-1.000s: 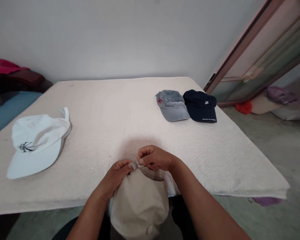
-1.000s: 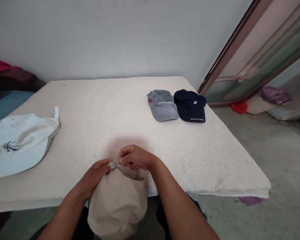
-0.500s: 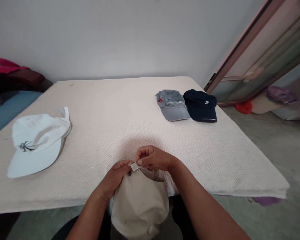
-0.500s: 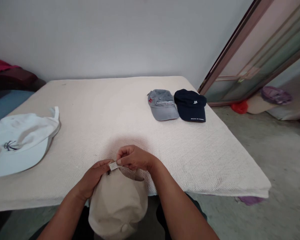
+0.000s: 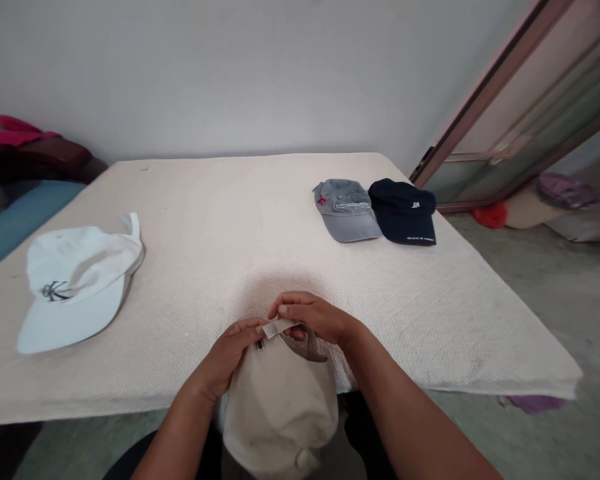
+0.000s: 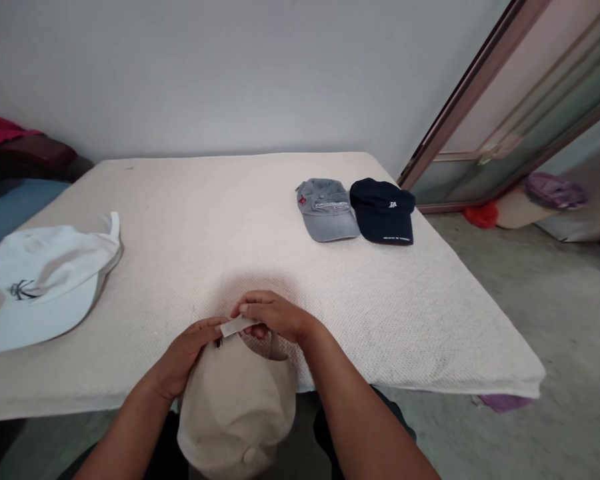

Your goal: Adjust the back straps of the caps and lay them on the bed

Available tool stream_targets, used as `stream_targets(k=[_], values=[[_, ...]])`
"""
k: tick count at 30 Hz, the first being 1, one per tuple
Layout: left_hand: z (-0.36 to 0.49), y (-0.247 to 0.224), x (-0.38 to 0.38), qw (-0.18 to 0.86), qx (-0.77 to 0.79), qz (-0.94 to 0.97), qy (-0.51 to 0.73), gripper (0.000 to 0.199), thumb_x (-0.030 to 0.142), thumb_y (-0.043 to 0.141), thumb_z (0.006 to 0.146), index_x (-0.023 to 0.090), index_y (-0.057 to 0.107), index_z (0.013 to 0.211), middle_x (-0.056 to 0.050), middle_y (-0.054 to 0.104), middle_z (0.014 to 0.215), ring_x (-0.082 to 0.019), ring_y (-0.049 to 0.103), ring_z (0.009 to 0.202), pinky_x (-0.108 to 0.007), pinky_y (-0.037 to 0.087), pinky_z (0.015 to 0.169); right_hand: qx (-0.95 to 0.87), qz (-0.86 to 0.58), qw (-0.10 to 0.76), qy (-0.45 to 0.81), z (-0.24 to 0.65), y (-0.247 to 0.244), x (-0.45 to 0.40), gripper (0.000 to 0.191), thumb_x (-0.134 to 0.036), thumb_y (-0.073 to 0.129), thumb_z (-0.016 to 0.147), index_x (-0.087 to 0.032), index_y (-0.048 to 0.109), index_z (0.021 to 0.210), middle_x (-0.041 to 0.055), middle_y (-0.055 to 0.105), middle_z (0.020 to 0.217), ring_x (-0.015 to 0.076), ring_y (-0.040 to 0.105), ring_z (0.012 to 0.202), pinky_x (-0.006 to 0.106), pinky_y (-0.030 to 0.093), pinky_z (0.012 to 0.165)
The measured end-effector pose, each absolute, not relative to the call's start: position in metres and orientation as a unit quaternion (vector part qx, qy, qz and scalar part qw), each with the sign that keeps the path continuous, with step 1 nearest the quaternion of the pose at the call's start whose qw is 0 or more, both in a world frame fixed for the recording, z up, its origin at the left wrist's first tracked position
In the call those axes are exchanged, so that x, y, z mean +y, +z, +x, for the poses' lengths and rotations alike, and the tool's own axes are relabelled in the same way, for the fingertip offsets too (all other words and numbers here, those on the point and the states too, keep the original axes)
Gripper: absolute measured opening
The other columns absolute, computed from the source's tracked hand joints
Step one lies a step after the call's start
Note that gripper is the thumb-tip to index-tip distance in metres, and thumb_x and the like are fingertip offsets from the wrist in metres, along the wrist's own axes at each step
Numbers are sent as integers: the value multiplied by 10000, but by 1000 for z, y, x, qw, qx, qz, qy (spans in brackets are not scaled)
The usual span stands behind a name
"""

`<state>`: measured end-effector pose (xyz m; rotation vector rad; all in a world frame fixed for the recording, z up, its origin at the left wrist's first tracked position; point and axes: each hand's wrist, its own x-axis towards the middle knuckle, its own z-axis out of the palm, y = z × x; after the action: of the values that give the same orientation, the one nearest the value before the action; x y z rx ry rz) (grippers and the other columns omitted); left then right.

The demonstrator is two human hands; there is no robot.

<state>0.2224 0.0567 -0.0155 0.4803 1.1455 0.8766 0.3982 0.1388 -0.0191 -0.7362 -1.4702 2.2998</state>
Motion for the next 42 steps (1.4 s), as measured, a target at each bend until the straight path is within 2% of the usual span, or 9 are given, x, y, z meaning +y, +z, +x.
stream_targets(k=[5, 12, 18, 23, 26, 29, 34, 38, 42], values=[[219, -16, 57, 737, 499, 224, 398, 223, 234, 652, 690, 156, 700, 893, -24, 659, 668, -142, 569, 609, -240, 421, 602, -524, -263, 173, 792, 403, -25, 141, 116, -201, 538, 790, -145, 575, 884, -33, 524, 609, 46, 423, 451, 180, 319, 445], [224, -19, 56, 750, 497, 226, 373, 173, 238, 674, 687, 148, 686, 835, -30, 656, 668, -135, 578, 598, -242, 415, 605, -528, -206, 190, 801, 399, -29, 138, 179, -217, 626, 739, -140, 578, 894, -39, 523, 627, 44, 423, 476, 171, 326, 436], [225, -20, 57, 743, 504, 220, 381, 145, 248, 697, 675, 151, 666, 778, -11, 634, 644, -113, 562, 570, -223, 413, 584, -537, -231, 183, 791, 399, -27, 137, 214, -279, 639, 744, -152, 572, 903, -43, 528, 629, 49, 444, 489, 179, 348, 460], [221, -20, 58, 743, 495, 207, 399, 119, 218, 681, 694, 159, 663, 796, -11, 645, 672, -106, 563, 577, -211, 410, 573, -549, -265, 162, 776, 408, -21, 139, 261, -387, 518, 838, -136, 571, 885, 11, 596, 708, 81, 543, 572, 211, 391, 541], [220, -19, 58, 744, 492, 203, 405, 124, 202, 685, 686, 169, 666, 803, -4, 642, 659, -104, 558, 572, -210, 409, 569, -560, -264, 129, 775, 413, -20, 141, 282, -388, 488, 855, -125, 566, 790, 17, 596, 679, 82, 549, 570, 203, 367, 528], [221, -19, 58, 738, 503, 201, 402, 128, 210, 699, 669, 174, 666, 787, 3, 639, 646, -99, 552, 563, -203, 404, 558, -555, -251, 106, 786, 413, -23, 141, 236, -355, 585, 793, -127, 554, 740, -16, 555, 614, 69, 504, 521, 201, 372, 510], [222, -20, 57, 733, 523, 199, 387, 125, 202, 711, 646, 174, 666, 759, 2, 642, 619, -96, 537, 520, -202, 395, 530, -552, -251, 122, 786, 409, -25, 140, 220, -330, 644, 743, -126, 565, 721, -44, 512, 547, 47, 436, 474, 177, 338, 460], [223, -20, 56, 734, 527, 193, 382, 160, 202, 713, 650, 178, 679, 804, -14, 662, 654, -110, 553, 540, -215, 403, 546, -537, -242, 126, 798, 408, -23, 139, 206, -313, 646, 746, -120, 575, 724, -45, 517, 541, 40, 444, 472, 165, 338, 454], [224, -18, 56, 748, 515, 214, 360, 114, 205, 723, 638, 156, 686, 734, -15, 655, 624, -96, 537, 520, -207, 393, 535, -504, -235, 122, 823, 405, -25, 137, 209, -296, 680, 718, -121, 574, 759, -46, 534, 545, 42, 477, 452, 162, 380, 441]])
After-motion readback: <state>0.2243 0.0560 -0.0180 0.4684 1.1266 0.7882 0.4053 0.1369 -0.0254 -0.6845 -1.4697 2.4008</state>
